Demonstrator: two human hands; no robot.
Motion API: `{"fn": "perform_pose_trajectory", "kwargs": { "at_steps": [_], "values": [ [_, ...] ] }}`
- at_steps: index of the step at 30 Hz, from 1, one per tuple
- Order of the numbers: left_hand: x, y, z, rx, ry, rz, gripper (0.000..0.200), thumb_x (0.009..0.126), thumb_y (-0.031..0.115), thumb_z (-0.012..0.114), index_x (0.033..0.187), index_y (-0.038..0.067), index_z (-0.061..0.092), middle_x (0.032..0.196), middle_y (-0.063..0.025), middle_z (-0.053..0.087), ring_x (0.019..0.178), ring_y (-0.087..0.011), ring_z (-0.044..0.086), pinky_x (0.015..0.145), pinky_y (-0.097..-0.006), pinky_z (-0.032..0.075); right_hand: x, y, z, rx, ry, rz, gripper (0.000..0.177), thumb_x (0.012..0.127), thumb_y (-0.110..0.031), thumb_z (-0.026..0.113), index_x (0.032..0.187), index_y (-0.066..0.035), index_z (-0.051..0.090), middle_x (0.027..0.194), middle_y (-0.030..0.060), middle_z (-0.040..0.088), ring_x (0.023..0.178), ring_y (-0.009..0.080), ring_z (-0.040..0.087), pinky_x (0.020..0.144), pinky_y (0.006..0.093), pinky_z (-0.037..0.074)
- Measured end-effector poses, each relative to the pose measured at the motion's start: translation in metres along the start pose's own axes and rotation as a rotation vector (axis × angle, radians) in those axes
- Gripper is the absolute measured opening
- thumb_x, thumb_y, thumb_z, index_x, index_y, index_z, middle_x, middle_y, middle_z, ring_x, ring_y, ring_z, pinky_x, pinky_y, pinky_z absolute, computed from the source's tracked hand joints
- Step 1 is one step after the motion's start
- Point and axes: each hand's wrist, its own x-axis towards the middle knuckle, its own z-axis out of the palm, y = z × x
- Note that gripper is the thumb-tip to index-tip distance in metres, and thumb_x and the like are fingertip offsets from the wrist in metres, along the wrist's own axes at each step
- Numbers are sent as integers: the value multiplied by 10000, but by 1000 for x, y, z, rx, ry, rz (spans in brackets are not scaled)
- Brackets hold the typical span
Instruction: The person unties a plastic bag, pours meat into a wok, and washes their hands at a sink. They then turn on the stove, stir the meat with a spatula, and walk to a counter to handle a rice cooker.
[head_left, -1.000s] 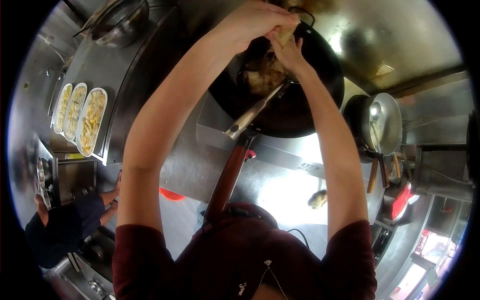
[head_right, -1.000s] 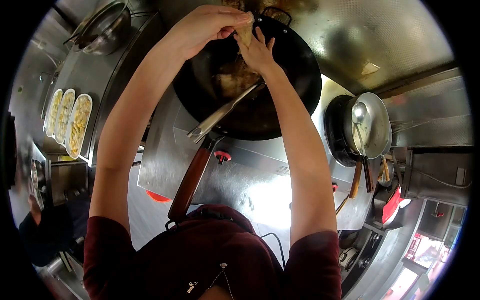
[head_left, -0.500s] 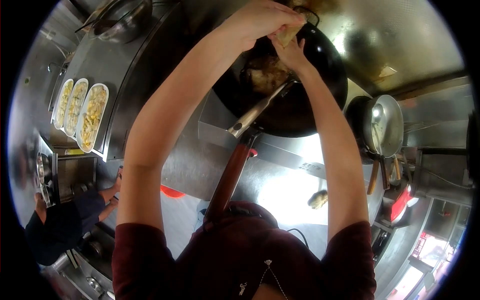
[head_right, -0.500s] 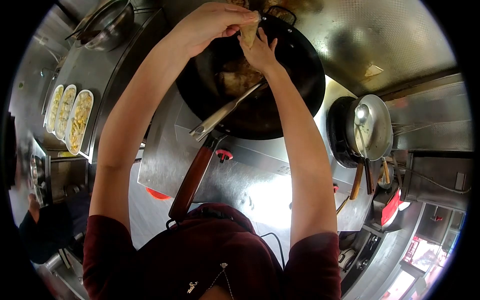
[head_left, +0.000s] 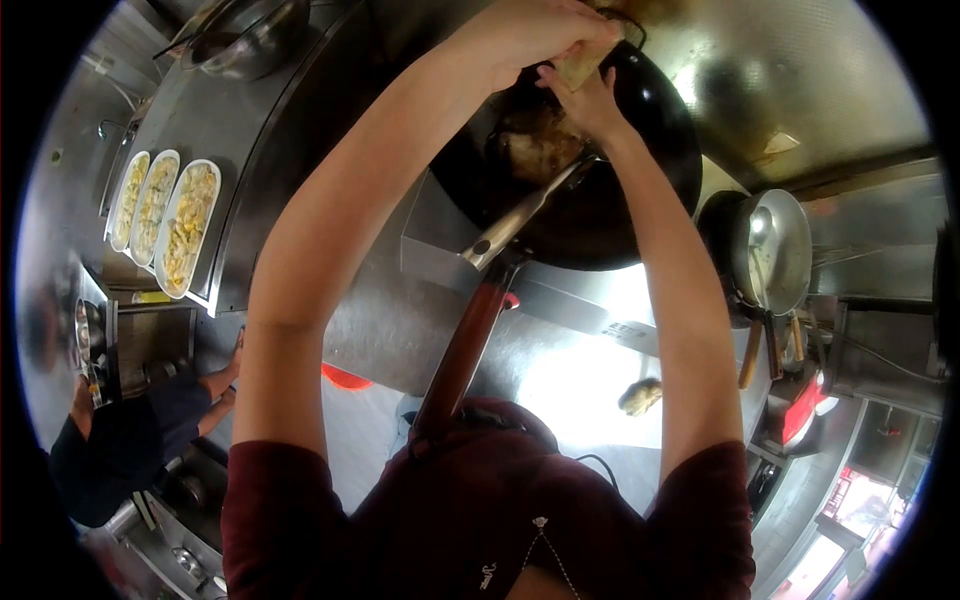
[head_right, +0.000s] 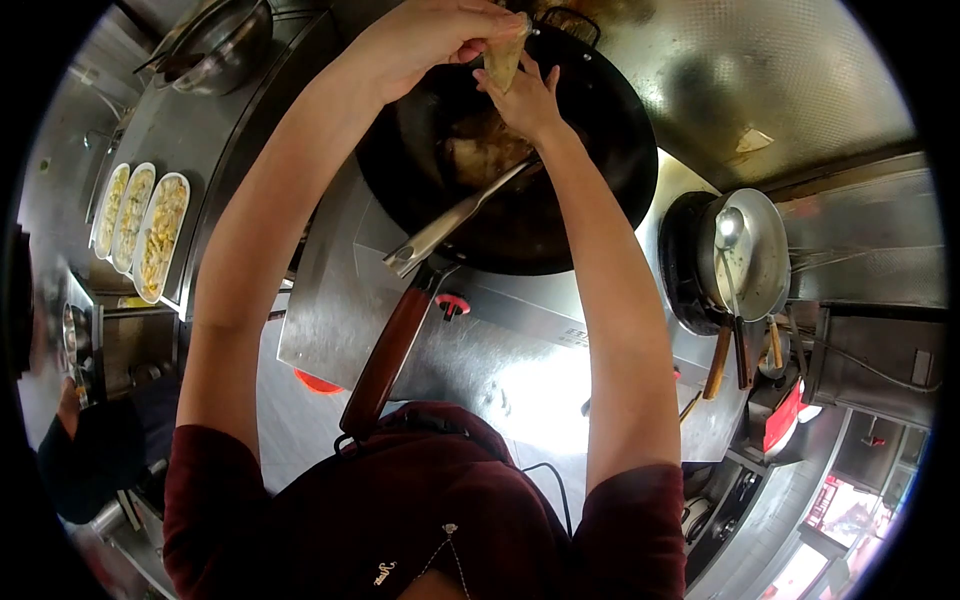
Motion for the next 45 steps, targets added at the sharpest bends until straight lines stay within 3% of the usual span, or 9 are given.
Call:
{"fn": "perform_pose_trajectory", "kwargs": {
  "at_steps": [6,14,24,31,33,35,38,41,45],
  "values": [
    [5,-4,-4,-38,-108,61,243,834,198,544,652,39,563,607,-25,514,581,-115,474,608,-255,367,2,1,1,-25,8,5,670,826,-623,230,654,-99,611,1021,83,560,1196,263,294,996,569,36],
    [6,-5,-6,-47,-159,150,263,838,183,537,622,35,555,559,-35,512,534,-116,470,561,-250,367,2,4,3,-59,-16,-38,677,815,-628,267,556,-84,576,782,61,600,1101,264,378,1001,544,95],
    [-14,13,-21,3,113,166,225,829,207,555,828,-8,619,722,-54,584,652,-118,527,605,-246,394,-5,29,-5,-10,-278,113,455,747,-367,584,1152,-171,520,1329,87,338,1247,286,241,1021,481,151],
    [-28,9,-45,-90,122,286,212,823,198,562,873,0,619,718,1,550,643,-82,468,583,-210,358,-28,0,-41,651,-13,36,406,753,-157,568,1141,-50,513,1148,124,523,1087,266,466,913,342,368],
    [-36,9,-41,-107,199,233,213,823,202,563,876,4,619,706,11,536,638,-74,454,578,-205,353,-36,4,-26,61,-279,175,407,761,-180,579,1138,-41,513,1105,136,547,1062,237,485,883,323,382],
    [-43,7,-41,-139,235,217,217,822,208,566,889,8,619,706,13,535,639,-68,450,584,-199,352,-44,7,-19,164,-66,177,388,771,-187,576,1122,-30,524,1045,121,579,1008,200,513,862,300,384],
    [-64,7,-41,-251,312,139,237,830,232,560,898,9,608,705,-3,548,630,-72,463,590,-198,368,-45,-16,-45,896,128,332,329,789,-212,586,1047,-10,562,994,69,593,903,135,528,819,255,383],
    [-96,20,-42,-354,420,151,253,839,248,545,916,11,589,748,-25,564,668,-96,495,630,-224,400,-47,16,-22,86,31,92,341,787,-232,592,1056,-25,561,1017,73,584,928,157,526,813,264,391],
    [-160,-22,-80,-360,343,466,262,837,176,520,1050,29,561,1025,-57,580,911,-149,538,787,-295,415,-58,-9,-48,868,164,377,372,806,-271,548,1118,-69,522,1041,74,577,981,165,506,844,328,376]
  ]
}}
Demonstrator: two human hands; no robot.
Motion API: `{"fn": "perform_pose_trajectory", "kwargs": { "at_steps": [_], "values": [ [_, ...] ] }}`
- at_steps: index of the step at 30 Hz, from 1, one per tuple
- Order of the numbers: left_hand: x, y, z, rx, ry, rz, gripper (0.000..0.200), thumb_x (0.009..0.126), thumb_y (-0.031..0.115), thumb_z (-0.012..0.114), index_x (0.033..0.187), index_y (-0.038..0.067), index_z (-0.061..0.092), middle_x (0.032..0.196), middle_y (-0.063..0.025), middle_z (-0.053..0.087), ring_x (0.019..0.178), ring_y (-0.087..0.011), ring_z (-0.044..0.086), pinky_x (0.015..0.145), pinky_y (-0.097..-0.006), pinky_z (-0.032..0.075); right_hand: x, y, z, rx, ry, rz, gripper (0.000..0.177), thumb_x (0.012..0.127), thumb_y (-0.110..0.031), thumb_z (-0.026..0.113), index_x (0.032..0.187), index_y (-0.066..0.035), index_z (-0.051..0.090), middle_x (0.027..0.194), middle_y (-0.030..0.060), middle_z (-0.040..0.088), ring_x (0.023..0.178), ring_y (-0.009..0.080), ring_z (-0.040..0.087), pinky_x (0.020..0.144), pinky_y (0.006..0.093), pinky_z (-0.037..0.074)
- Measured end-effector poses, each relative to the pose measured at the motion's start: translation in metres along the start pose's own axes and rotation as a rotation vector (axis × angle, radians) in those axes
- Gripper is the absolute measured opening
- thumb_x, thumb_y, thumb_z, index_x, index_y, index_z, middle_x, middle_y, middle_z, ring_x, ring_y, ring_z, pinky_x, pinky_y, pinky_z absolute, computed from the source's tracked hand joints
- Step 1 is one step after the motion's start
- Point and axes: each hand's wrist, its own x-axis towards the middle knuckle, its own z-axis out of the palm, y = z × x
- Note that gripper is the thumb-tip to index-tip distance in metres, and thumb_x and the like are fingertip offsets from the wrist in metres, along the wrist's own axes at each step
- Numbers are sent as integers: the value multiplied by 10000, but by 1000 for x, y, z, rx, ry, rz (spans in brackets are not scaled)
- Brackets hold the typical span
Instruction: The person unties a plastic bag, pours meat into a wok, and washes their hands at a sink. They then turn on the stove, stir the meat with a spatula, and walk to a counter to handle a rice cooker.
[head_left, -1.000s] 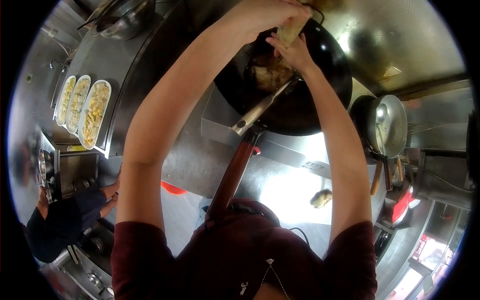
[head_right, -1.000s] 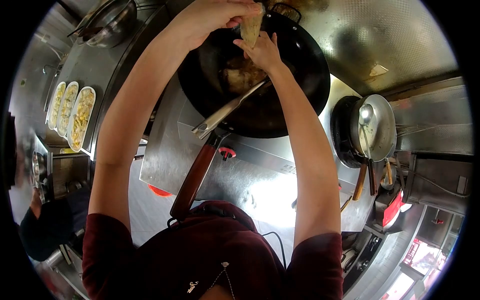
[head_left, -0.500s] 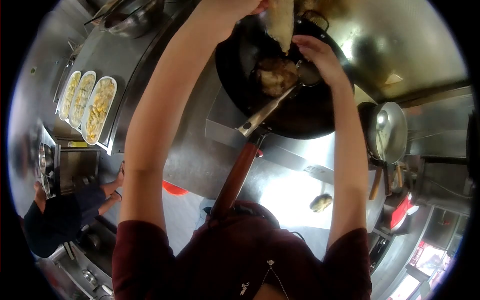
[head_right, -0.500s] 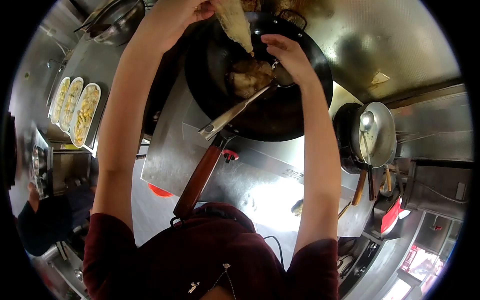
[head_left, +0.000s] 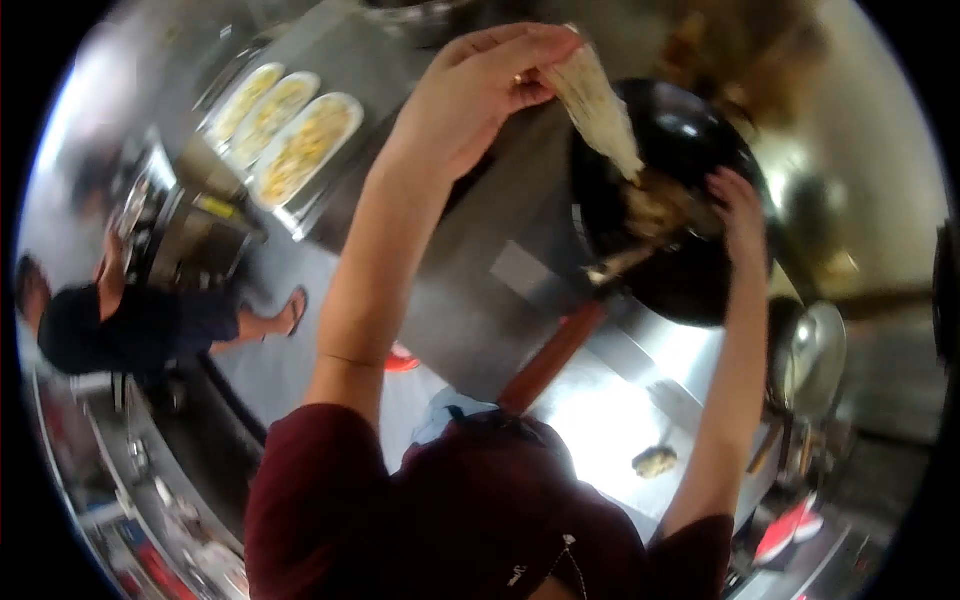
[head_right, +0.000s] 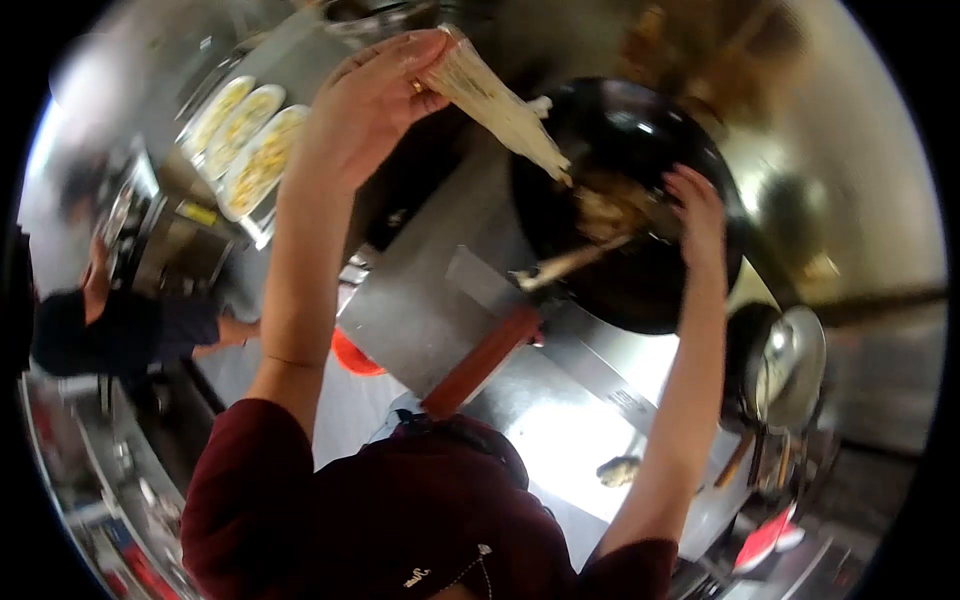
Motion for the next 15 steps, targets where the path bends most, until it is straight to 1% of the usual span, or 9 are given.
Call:
{"fn": "perform_pose_trajectory", "kwargs": {
  "at_steps": [1,4,6,7,8,10,12,14,15],
  "values": [
    [-17,10,-12,-28,45,15,264,840,173,513,1056,27,557,1032,-61,579,921,-154,537,797,-305,415,1,2,-5,45,-11,9,359,825,-268,515,1135,-88,503,1053,69,572,985,172,504,847,331,369],
    [-77,40,-48,-109,160,83,270,835,161,511,1053,4,539,1015,-76,575,930,-150,533,806,-293,414,4,4,-19,192,-30,105,381,829,-245,532,1154,-55,480,1063,102,553,955,185,507,833,331,385],
    [-121,56,-73,-170,227,152,287,828,152,508,1059,-18,520,1008,-90,570,965,-155,528,801,-292,420,2,-1,-19,225,-24,150,382,823,-253,539,1147,-58,483,1046,93,555,946,184,505,829,332,384],
    [-145,61,-90,-79,383,185,278,825,151,507,1041,-23,530,1013,-86,567,934,-141,533,778,-274,425,3,-3,-21,267,-44,158,379,820,-253,543,1142,-61,485,1039,89,556,942,182,503,833,332,383],
    [-169,74,-102,1,455,149,261,820,131,508,1028,-24,539,991,-72,572,884,-119,533,736,-244,422,3,-4,-23,307,-62,170,376,818,-254,546,1137,-64,488,1031,86,557,939,180,502,837,332,382],
    [-201,91,-88,140,694,173,230,818,132,536,997,-11,556,905,-36,580,818,-97,520,687,-212,397,8,-4,-27,320,-70,166,367,809,-269,567,1113,-73,506,1033,82,546,944,181,493,846,332,384],
    [-237,97,-105,184,739,90,205,827,162,541,955,3,564,868,-28,573,820,-105,524,719,-223,402,10,-5,-30,316,-99,143,375,808,-276,572,1116,-72,506,1053,82,533,944,182,489,850,330,382],
    [-267,86,-119,264,825,27,184,835,180,538,927,24,566,835,-16,566,775,-104,534,672,-212,419,15,-8,-30,294,-93,167,373,810,-269,572,1116,-66,510,1065,79,519,959,180,479,859,322,378],
    [-277,79,-121,274,895,-68,161,832,184,545,909,45,573,803,-4,560,714,-92,529,582,-185,413,15,-11,-28,305,-96,164,369,807,-267,577,1110,-66,516,1063,78,520,962,179,477,861,318,376]
  ]
}}
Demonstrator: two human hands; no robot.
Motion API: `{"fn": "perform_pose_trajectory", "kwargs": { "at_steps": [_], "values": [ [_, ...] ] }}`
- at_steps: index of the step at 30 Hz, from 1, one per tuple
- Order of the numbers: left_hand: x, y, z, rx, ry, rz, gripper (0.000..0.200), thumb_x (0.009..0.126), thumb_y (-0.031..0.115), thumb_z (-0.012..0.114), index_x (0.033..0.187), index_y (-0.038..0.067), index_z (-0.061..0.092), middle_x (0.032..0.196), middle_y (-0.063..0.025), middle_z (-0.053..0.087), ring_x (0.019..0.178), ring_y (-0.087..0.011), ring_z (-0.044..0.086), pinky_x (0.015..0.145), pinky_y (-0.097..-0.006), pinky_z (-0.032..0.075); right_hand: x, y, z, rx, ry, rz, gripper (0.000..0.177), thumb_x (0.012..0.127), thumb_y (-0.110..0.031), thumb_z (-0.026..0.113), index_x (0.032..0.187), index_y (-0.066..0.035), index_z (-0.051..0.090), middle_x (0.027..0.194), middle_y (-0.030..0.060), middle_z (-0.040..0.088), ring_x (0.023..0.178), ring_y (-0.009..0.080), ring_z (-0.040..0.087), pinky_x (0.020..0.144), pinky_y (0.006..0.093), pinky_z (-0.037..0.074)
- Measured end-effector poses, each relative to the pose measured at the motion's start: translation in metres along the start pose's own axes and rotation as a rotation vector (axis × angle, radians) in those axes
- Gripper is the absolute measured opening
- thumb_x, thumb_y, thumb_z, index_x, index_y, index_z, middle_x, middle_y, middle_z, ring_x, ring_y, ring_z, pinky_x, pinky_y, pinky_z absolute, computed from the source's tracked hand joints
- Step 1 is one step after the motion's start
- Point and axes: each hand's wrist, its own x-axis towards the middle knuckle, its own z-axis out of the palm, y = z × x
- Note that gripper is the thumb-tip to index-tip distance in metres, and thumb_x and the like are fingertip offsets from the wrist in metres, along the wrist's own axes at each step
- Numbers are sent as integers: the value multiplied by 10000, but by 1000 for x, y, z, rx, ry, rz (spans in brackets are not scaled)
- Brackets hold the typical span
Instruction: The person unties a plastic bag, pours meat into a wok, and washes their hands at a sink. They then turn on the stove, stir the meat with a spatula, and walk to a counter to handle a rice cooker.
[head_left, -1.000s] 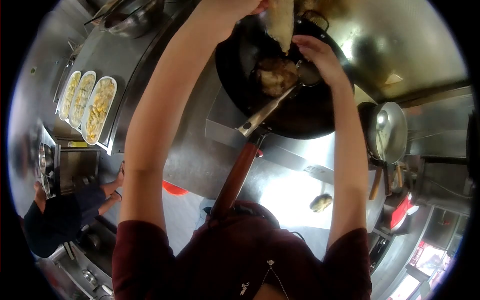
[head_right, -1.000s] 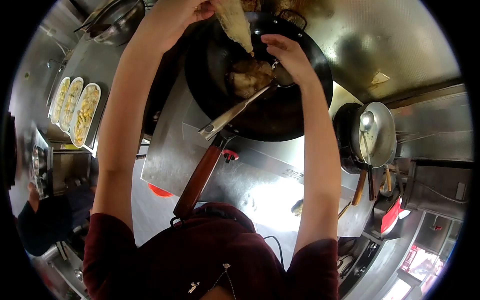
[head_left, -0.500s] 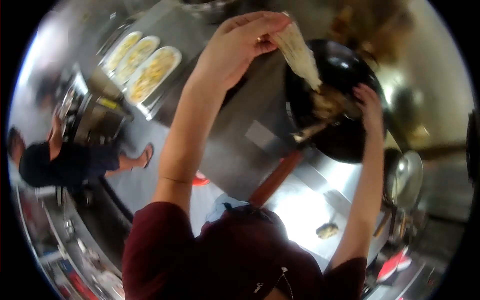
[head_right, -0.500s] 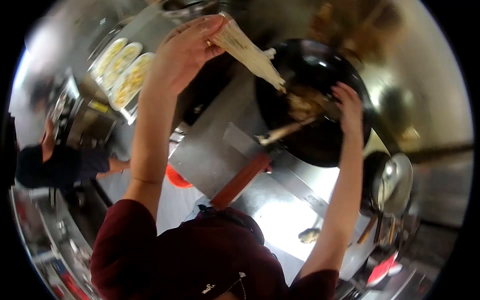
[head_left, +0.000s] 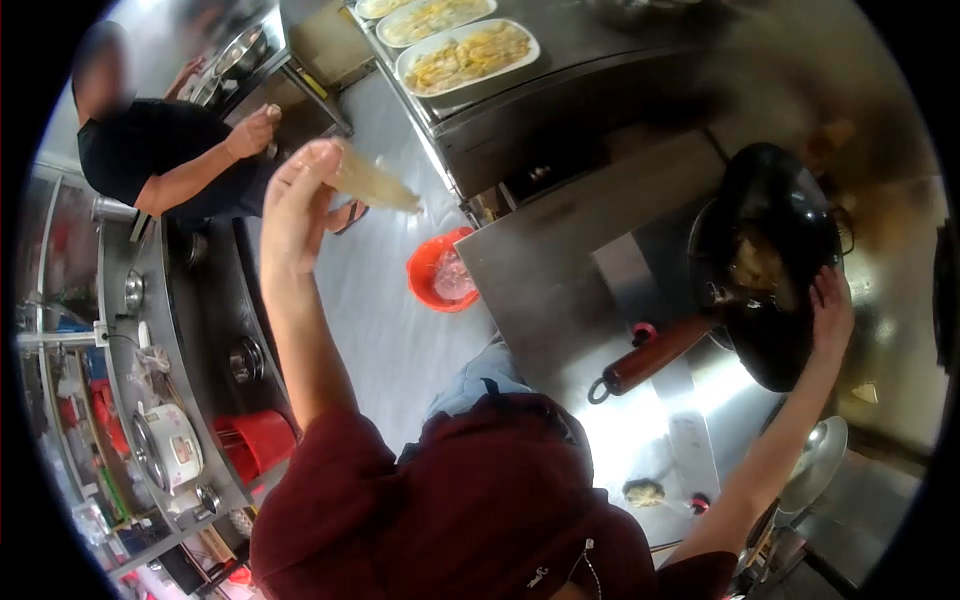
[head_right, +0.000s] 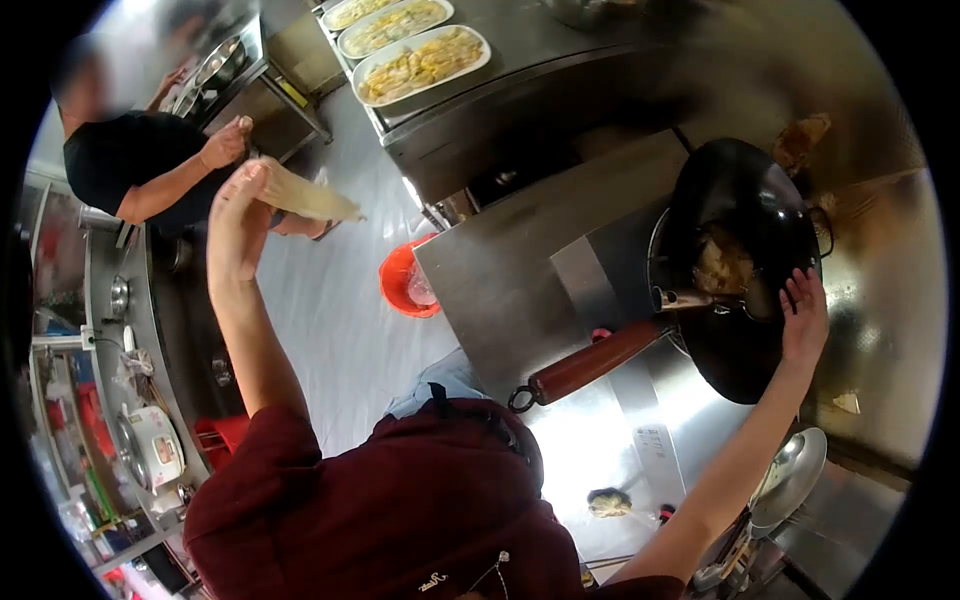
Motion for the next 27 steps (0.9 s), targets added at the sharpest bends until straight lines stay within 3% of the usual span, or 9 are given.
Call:
{"fn": "perform_pose_trajectory", "kwargs": {
  "at_steps": [1,4,6,7,9,11,13,15,27],
  "values": [
    [1,-17,-13,-5,-3,-6,139,829,188,552,885,64,583,773,7,561,669,-73,519,510,-156,382,-1,-2,2,9,-3,-2,366,805,-265,582,1105,-66,521,1061,76,520,964,179,476,864,314,373],
    [19,-119,-76,165,45,7,126,828,172,549,861,59,593,766,33,571,676,-49,492,615,-195,374,-2,-6,8,-3,17,-20,366,800,-262,589,1104,-68,525,1057,72,524,957,173,481,866,309,372],
    [16,-206,-118,519,147,-150,261,775,215,613,935,14,569,862,-49,595,787,-99,535,686,-232,418,-4,-7,11,-22,18,-13,362,802,-256,588,1103,-66,527,1054,72,527,955,169,483,867,310,373],
    [10,-264,-146,823,267,-73,423,710,305,674,978,-1,554,897,-108,599,833,-170,563,726,-282,440,-6,-9,12,-31,23,-11,359,802,-253,587,1103,-65,528,1053,72,528,954,167,485,868,311,373],
    [-24,-304,-150,954,350,-346,511,674,357,692,1006,-5,549,913,-144,602,844,-220,576,725,-323,451,-15,-13,16,-53,38,-12,363,804,-253,584,1109,-64,526,1053,72,530,952,166,487,871,310,373],
    [-56,-369,-177,763,308,-543,422,709,365,649,906,-4,596,779,-110,615,732,-182,573,666,-314,454,-21,-16,16,-67,35,-15,362,806,-251,580,1111,-63,524,1055,73,531,952,165,487,870,309,373],
    [-87,-377,-172,730,227,-879,343,719,354,622,763,14,618,639,-52,556,595,-154,499,573,-306,424,-22,-18,11,-58,14,-33,357,810,-248,574,1109,-60,523,1060,74,529,953,165,485,867,308,374],
    [-111,-383,-165,708,237,-1139,327,722,356,613,792,37,597,621,-43,539,574,-166,505,536,-329,412,-30,-18,12,-31,-15,-32,346,815,-240,567,1105,-57,522,1058,74,530,955,166,481,861,307,377],
    [-154,-361,-167,426,257,-805,224,765,276,565,841,66,581,663,-2,551,520,-98,501,447,-270,357,-77,-2,-4,265,-84,-52,311,865,-186,472,1124,-14,477,1030,87,515,923,190,486,852,316,405]
  ]
}}
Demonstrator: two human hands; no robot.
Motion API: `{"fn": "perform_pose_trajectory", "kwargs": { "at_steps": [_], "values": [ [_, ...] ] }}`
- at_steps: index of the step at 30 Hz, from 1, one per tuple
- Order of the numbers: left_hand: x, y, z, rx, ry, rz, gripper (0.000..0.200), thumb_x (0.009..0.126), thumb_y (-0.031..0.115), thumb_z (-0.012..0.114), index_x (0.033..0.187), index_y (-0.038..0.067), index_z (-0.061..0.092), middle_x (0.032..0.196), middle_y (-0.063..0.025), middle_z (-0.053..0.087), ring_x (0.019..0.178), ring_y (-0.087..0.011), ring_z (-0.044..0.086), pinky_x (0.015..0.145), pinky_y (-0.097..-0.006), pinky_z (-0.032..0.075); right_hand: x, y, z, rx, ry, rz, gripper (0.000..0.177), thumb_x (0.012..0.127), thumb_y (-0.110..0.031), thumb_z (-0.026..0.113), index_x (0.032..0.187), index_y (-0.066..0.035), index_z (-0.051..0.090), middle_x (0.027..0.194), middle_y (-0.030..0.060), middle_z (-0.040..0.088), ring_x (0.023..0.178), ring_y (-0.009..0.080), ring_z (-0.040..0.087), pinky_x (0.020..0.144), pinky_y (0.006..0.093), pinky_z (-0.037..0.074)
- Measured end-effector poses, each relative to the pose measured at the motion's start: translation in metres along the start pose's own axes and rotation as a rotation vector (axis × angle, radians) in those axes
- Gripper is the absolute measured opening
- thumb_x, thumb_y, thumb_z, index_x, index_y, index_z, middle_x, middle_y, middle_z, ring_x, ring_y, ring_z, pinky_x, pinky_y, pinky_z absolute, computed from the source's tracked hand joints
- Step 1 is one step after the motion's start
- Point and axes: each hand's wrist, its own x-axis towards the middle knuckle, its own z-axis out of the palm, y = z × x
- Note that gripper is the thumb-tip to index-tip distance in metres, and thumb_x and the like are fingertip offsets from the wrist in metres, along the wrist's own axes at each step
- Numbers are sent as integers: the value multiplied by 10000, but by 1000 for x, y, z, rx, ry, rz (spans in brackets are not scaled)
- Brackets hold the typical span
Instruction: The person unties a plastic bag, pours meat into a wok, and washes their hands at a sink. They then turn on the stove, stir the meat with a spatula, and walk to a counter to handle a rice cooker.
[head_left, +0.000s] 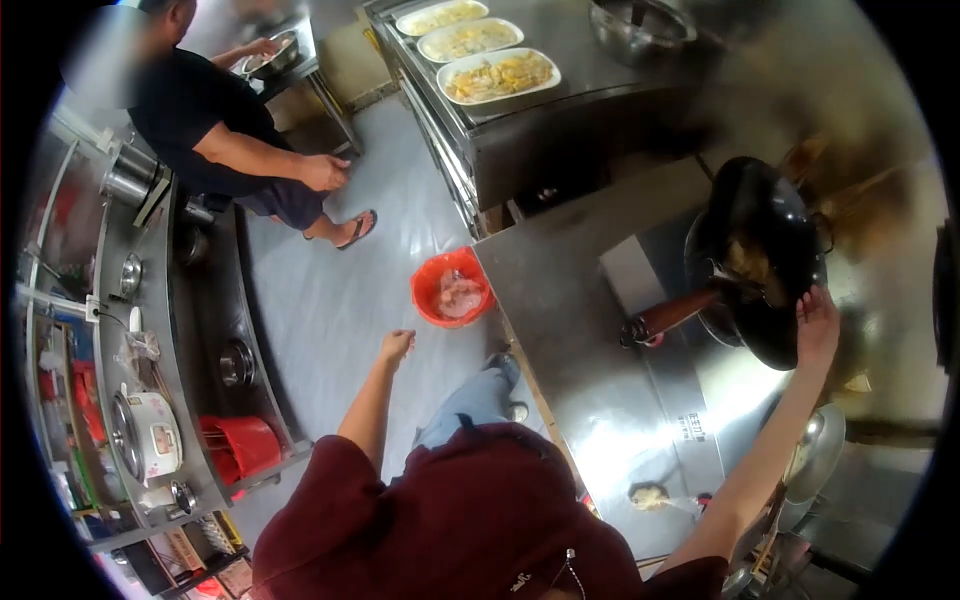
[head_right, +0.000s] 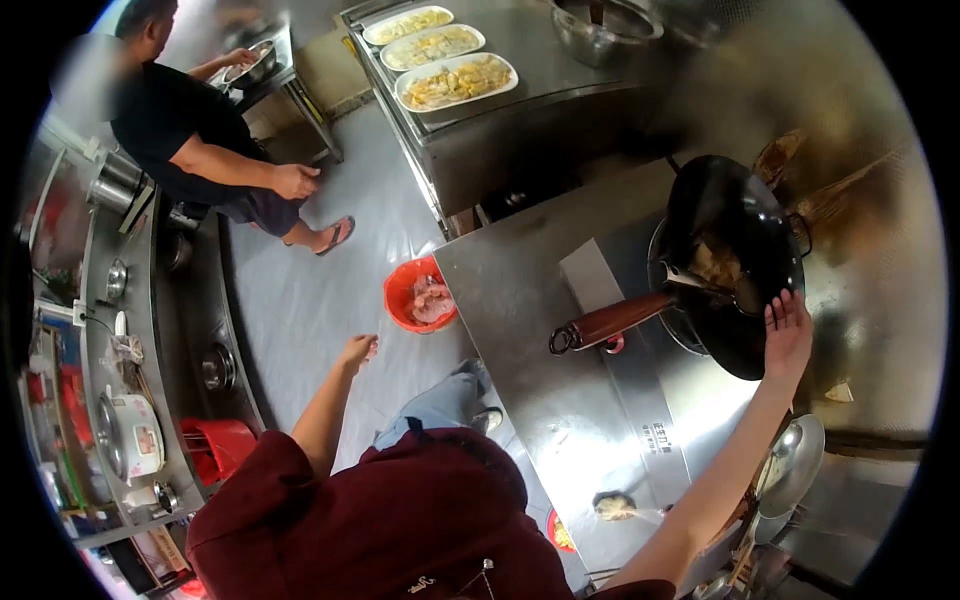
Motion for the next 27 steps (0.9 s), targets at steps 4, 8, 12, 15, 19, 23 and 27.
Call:
{"fn": "perform_pose_trajectory", "kwargs": {
  "at_steps": [4,8,12,15,19,23,27],
  "values": [
    [-31,-12,-27,-108,11,-109,176,772,291,557,856,137,573,740,38,558,620,-84,525,560,-276,378,3,2,-19,218,41,-35,279,860,-151,452,1076,22,490,1004,113,516,899,218,492,840,328,418],
    [-51,-20,-62,-282,60,-170,147,776,287,558,847,159,571,780,48,564,669,-82,534,614,-282,392,8,-10,-6,373,14,-101,244,845,-113,463,1026,45,503,1007,124,525,898,226,499,851,363,414],
    [-33,-34,-110,-564,25,-196,146,794,284,540,884,171,560,828,35,573,725,-94,532,665,-287,397,-11,-20,68,398,-58,-149,253,843,-116,475,1040,40,508,1008,125,529,914,225,498,860,366,407],
    [-20,-28,-142,-699,34,-154,128,815,282,521,873,174,562,807,40,568,713,-89,527,674,-284,403,-39,-12,150,404,-203,-170,284,840,-109,474,1084,35,502,995,122,537,911,224,501,865,367,404],
    [-4,3,-200,-777,-1,-105,129,828,275,507,877,168,561,783,45,565,704,-79,524,682,-278,413,-59,27,265,475,-475,-116,293,818,-100,492,1078,34,514,933,121,570,862,233,527,845,369,414],
    [33,39,-275,-781,23,-18,129,833,258,506,888,153,558,780,46,567,699,-80,523,684,-267,419,-85,98,408,558,-614,-40,249,806,-72,499,1027,38,533,885,126,581,814,232,547,803,364,434],
    [53,61,-348,-865,46,100,148,834,254,515,903,130,558,794,35,569,691,-85,517,687,-263,419,-107,177,545,594,-590,144,203,784,-73,513,960,19,555,840,107,593,793,224,553,801,363,431]
  ]
}}
